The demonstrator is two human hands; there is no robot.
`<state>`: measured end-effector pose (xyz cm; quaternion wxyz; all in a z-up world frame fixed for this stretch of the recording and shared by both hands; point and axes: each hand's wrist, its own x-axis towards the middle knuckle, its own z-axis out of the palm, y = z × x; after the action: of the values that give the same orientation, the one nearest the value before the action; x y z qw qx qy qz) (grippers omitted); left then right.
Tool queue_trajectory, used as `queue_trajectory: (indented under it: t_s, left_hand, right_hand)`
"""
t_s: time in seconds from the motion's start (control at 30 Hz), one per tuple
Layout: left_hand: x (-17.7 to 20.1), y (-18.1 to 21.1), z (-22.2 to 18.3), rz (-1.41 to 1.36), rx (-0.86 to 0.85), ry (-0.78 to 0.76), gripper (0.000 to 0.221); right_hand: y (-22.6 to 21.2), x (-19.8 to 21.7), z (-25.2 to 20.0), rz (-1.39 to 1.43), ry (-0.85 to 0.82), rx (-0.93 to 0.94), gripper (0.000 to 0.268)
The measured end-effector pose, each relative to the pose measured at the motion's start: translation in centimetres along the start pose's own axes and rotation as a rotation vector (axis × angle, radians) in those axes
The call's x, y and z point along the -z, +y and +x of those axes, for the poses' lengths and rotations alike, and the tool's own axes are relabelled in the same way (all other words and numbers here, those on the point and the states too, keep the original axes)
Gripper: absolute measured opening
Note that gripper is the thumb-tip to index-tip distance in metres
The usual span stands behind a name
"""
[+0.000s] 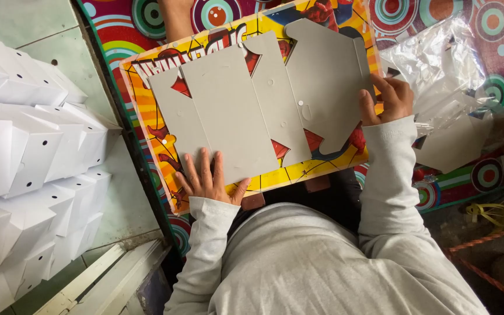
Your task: The person folds a flat white cardboard sheet into a small box by hand. They fold the side flaps, tuck tabs into slots, and secure the structure without using any tools. The finished box is held up briefly before the clip ends.
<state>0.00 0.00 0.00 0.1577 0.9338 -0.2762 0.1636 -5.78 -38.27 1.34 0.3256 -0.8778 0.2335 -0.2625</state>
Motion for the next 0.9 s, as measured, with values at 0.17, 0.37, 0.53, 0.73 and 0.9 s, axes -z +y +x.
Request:
queue_trajectory:
  t_s: [0.17,0.37,0.53,0.73,0.9]
  left_hand:
    - [-0.1,0.0,-0.1,-0.006,-0.004,-0.006,0.087]
    - [2.2,5.3,2.3,-0.262,-0.101,0.055,0.096]
    - [5.1,10.9,7.2,-0.486,-0.248,0.336,0.073]
    - [13.3,7.6,14.6,-0.501,-0.508,0.309,0.024]
    - [15.1,3.3,20.7,-0.356,-0.827,0.503,0.038]
  right_hand:
    - [1.3,-0.6,0.1,0.296,0.033,-0.046,0.024]
    - [-3.6,2.7,0.6,0.892,-0.226,-0.174,0.049]
    - [-10.6,6.3,-2.4,0.833,-0.299,0.06,0.042]
    - [-8.3,10.1,-4.6,0.805,0.104,0.367,0.052]
    - [-14.8,11.2,-2.3,0.881,-0.162,0.91,0.009]
